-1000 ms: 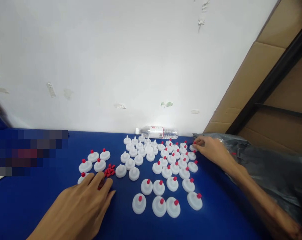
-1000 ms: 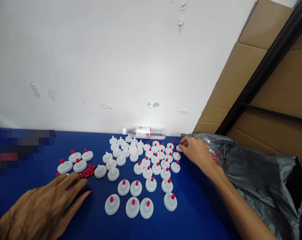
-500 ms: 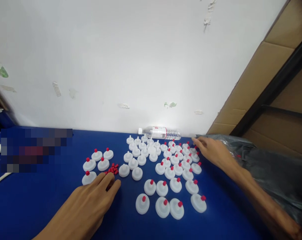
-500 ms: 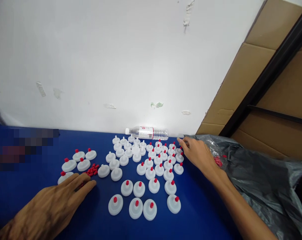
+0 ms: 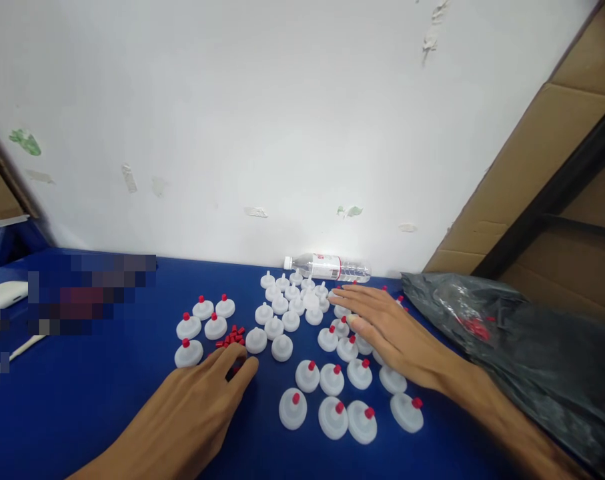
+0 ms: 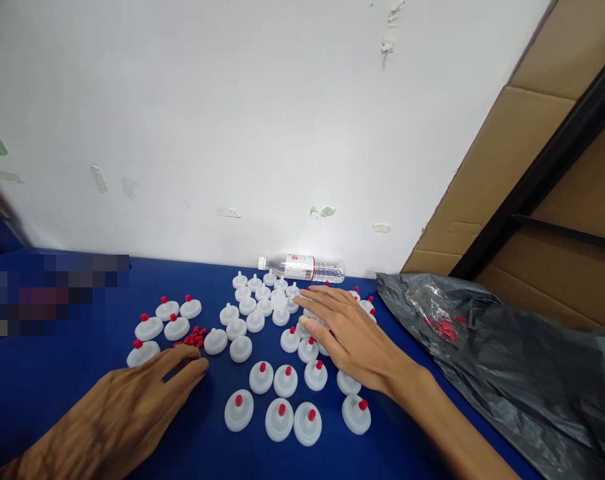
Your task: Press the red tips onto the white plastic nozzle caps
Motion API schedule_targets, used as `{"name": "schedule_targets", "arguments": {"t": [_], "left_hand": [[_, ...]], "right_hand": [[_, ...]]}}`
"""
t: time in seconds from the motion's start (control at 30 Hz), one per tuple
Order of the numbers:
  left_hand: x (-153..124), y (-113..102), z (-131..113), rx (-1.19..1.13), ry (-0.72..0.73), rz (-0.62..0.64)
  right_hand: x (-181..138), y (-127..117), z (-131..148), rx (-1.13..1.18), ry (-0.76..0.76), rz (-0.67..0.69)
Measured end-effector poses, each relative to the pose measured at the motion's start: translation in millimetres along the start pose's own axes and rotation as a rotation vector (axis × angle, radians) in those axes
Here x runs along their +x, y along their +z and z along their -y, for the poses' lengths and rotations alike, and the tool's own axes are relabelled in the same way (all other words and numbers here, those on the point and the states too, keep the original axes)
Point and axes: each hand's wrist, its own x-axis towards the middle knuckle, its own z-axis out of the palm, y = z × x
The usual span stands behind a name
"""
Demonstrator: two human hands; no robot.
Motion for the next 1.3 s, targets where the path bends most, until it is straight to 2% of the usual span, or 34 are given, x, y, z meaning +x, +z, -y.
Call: {"name": "schedule_targets", "arguments": {"t": [0.23,0.5,0.6,0.73,0.83,0.93,1.0,1.1,1.17,1.3], "left_hand": [[5.4,-10.6,2.5,-0.054,0.041,-0.051],[1.7,-4.3,0.6,-0.063,0.036,-0.131],[3.3,-7.9,2.9,-0.083,0.055,-0.107],[3.7,-13.2,6.3,-0.101,0.100,-0.165],[2.8,-14.1,5.4,-0.118,0.075,-0.198],[3.7,-13.1,4.5,-0.173,0.069,-0.289],[4.5,-11.8,6.2,-0.200,0.082,-0.329],[4.4,-10.3,11.6,-0.192,0.098,-0.295],[4.8,-10.9,13.8,-0.175,0.107,-0.290],[11.7,-16.0,8.0,-0.238,0.090,-0.363]], "right_hand": [[15.8,3.0,-1.1,-0.024,-0.012,0.088],[33.8,10.6,-6.4,-0.060,-0.108,0.076],[33.7,8.4,-6.9,-0.069,-0.134,0.014],[24.4,0.5,-3.2,-0.085,-0.081,-0.192],[17.0,-2.5,10.6,-0.093,-0.109,-0.312],[13.7,-0.5,34.3,-0.121,-0.228,-0.362],[12.8,2.4,50.6,-0.115,-0.317,-0.364],[10.6,8.2,68.4,-0.077,-0.403,-0.324],[8.5,13.0,75.1,-0.050,-0.405,-0.313],[5.1,21.8,82.5,0.048,-0.402,-0.300]]}}
